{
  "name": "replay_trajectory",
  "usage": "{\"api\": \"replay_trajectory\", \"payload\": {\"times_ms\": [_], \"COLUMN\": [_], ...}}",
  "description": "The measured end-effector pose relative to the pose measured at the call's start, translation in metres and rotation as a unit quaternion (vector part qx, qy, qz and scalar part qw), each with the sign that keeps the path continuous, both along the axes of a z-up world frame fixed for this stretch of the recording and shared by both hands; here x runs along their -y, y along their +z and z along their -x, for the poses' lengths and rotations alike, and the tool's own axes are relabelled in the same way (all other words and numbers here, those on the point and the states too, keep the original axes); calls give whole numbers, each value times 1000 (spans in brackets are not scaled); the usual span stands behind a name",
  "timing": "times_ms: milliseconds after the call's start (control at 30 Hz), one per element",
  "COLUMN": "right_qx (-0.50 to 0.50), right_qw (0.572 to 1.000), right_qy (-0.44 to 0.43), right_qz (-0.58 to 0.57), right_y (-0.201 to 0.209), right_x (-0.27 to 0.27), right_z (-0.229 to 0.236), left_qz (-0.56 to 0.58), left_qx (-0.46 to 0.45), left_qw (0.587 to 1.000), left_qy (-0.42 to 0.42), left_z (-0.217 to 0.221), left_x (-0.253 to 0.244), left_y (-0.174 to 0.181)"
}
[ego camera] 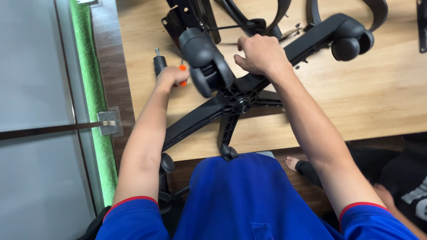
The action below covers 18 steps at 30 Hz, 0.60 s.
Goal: The person uses a screwdriver to drive screws and fasten caster wheels to an office chair base on a wooden worktable, then aligns and presses the gas lift cylinder into the center hub of the base, repositioning the base and picking up loose screws from the table as they work.
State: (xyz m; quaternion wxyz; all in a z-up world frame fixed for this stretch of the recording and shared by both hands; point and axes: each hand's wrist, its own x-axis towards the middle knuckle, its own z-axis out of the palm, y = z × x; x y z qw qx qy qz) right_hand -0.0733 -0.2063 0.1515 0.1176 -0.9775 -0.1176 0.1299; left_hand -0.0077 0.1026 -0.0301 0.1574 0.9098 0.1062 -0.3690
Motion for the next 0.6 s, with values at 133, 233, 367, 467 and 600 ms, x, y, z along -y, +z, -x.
{"api": "replay_trajectory", "payload": {"times_ms": [133,233,367,467,600], "right_qx": [0,4,4,-3,-7], "right_qw": [1000,1000,1000,999,996], "right_qy": [5,10,18,0,-26], "right_qz": [1,0,-15,-39,-83], "right_y": [-4,-14,-43,-62,-70], "right_x": [4,11,28,40,46], "right_z": [3,4,2,5,8], "left_qz": [76,93,125,141,229], "left_qx": [14,-11,-2,38,95], "left_qw": [994,992,991,989,969], "left_qy": [75,83,54,30,-6], "left_z": [-2,-5,-1,10,26], "left_x": [9,16,20,30,59], "left_y": [64,104,143,164,163]}}
